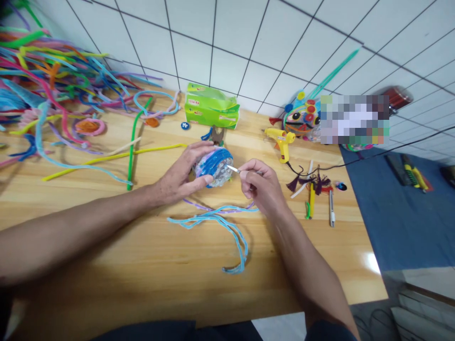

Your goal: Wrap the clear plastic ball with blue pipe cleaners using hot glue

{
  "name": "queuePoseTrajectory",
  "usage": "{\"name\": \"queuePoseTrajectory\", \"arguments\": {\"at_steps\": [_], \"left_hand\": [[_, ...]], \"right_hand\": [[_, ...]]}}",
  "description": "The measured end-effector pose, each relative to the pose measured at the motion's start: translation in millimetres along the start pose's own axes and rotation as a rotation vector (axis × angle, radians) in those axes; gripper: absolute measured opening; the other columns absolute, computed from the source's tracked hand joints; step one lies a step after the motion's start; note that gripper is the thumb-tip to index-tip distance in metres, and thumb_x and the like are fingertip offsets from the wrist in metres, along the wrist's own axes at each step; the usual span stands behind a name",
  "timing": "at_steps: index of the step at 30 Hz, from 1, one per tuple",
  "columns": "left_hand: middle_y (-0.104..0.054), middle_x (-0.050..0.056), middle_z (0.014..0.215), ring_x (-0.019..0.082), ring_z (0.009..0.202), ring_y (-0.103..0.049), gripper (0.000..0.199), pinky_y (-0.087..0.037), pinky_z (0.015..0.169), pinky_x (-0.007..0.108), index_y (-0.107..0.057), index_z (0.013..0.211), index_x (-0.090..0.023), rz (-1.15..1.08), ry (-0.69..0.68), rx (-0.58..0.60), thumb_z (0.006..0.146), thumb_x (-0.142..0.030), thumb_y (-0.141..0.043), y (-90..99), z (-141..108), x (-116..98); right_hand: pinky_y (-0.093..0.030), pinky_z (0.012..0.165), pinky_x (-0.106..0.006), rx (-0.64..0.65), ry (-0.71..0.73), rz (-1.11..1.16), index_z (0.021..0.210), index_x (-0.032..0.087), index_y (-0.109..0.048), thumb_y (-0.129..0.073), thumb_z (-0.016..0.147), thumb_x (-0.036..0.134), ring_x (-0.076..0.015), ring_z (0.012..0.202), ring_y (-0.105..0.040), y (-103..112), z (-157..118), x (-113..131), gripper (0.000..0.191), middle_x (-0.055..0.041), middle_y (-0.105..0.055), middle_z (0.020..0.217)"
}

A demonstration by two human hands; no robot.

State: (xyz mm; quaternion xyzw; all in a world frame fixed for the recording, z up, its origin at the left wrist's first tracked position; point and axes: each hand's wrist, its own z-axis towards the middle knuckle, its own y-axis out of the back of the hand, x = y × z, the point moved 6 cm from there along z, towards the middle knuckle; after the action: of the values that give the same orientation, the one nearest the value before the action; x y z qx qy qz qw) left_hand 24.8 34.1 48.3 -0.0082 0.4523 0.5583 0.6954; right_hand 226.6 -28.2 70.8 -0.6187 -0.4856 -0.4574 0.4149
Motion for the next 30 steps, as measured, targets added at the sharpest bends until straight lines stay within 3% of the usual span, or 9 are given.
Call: {"name": "queuePoseTrajectory", "arguments": {"at_steps": [10, 14, 19, 30], "left_hand": [[-0.057, 0.018, 0.163, 0.035, 0.161, -0.047, 0.066, -0.043, 0.133, 0.059, -0.043, 0.166, -0.025, -0.031, -0.023, -0.027, 0.107, -0.038, -0.068, 1.9, -0.2, 0.0], [-0.057, 0.018, 0.163, 0.034, 0.161, -0.047, 0.065, -0.044, 0.133, 0.059, -0.043, 0.166, -0.025, -0.015, -0.027, -0.023, 0.108, -0.04, -0.067, 1.5, -0.2, 0.0], [-0.056, 0.018, 0.164, 0.034, 0.162, -0.046, 0.064, -0.043, 0.133, 0.061, -0.044, 0.166, -0.024, -0.003, 0.016, 0.0, 0.109, -0.048, -0.064, 1.0, -0.2, 2.1], [-0.055, 0.018, 0.165, 0.036, 0.162, -0.046, 0.066, -0.042, 0.133, 0.062, -0.042, 0.166, -0.025, -0.004, 0.013, 0.006, 0.107, -0.043, -0.065, 0.8, -0.3, 1.4]], "right_hand": [[-0.037, 0.043, -0.022, -0.057, 0.179, -0.19, 0.085, 0.023, -0.071, -0.08, 0.083, 0.031, -0.0086, 0.041, -0.047, -10.4, -15.9, 4.1, 0.012, 0.0074, -0.061, 0.052], [-0.038, 0.046, -0.022, -0.092, 0.158, -0.214, 0.086, 0.023, -0.072, -0.079, 0.083, 0.031, -0.0086, 0.043, -0.049, -11.9, -17.8, 7.2, 0.011, 0.0072, -0.061, 0.053], [-0.04, 0.045, -0.023, -0.049, 0.147, -0.247, 0.087, 0.023, -0.071, -0.082, 0.082, 0.034, -0.0093, 0.043, -0.049, -11.4, -13.5, 5.1, 0.016, 0.0073, -0.061, 0.054], [-0.037, 0.043, -0.022, -0.051, 0.159, -0.217, 0.084, 0.023, -0.07, -0.079, 0.08, 0.033, -0.0089, 0.039, -0.048, -12.0, -10.9, 5.1, 0.013, 0.0077, -0.06, 0.05]]}}
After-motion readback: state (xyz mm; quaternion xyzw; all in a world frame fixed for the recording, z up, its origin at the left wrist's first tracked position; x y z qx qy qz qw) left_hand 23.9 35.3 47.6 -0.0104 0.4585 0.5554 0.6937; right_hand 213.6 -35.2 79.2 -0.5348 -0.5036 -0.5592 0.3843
